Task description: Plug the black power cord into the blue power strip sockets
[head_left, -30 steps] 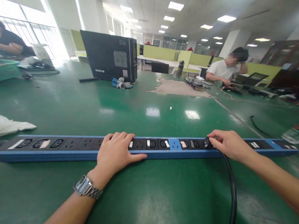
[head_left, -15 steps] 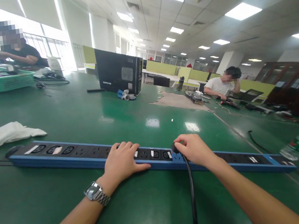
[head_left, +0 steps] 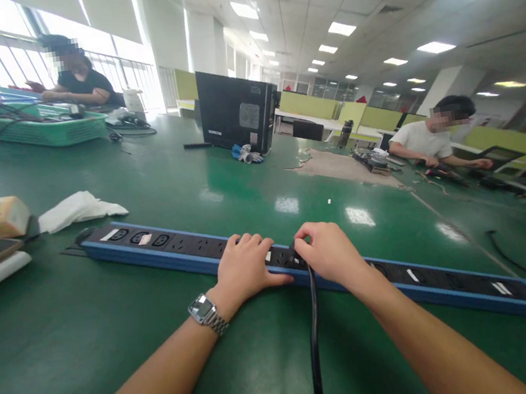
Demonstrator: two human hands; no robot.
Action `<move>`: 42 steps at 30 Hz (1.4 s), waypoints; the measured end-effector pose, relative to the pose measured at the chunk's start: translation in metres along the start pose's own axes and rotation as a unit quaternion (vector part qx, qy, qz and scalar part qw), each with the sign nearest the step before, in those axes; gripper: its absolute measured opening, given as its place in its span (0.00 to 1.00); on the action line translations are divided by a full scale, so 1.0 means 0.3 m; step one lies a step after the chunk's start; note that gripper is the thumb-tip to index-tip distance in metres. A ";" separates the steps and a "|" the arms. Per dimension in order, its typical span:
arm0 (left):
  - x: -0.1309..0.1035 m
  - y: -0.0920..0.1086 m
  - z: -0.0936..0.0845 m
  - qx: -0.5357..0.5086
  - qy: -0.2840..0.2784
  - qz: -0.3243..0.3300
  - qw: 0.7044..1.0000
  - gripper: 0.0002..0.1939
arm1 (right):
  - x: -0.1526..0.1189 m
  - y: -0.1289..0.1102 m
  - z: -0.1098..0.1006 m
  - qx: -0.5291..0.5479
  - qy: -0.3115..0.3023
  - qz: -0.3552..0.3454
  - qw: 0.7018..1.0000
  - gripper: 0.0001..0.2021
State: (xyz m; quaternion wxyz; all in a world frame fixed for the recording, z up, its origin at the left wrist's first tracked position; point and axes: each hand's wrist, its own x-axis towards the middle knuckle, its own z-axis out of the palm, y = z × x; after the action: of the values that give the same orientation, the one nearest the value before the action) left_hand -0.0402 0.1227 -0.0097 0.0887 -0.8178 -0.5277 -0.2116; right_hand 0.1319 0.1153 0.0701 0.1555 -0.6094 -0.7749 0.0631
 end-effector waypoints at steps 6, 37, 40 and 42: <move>0.001 0.004 -0.001 0.005 -0.001 -0.005 1.000 0.35 | 0.035 -0.042 0.060 -0.026 0.001 0.029 0.999 0.11; 0.006 -0.004 -0.006 0.001 -0.017 0.002 1.000 0.38 | -0.075 0.285 -0.078 -0.053 -0.019 0.070 0.996 0.10; 0.006 -0.002 -0.010 0.003 -0.021 0.001 1.000 0.39 | -0.065 0.284 -0.069 -0.044 -0.044 0.064 0.996 0.09; 0.006 0.000 -0.012 0.006 -0.025 -0.001 1.000 0.39 | -0.076 0.280 -0.057 -0.042 -0.052 0.064 0.996 0.10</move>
State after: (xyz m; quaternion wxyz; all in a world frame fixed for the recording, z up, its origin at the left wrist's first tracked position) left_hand -0.0406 0.1228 -0.0057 0.0804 -0.8216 -0.5320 -0.1884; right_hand 0.2197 0.1126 0.0583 0.0849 -0.6593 -0.7436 0.0720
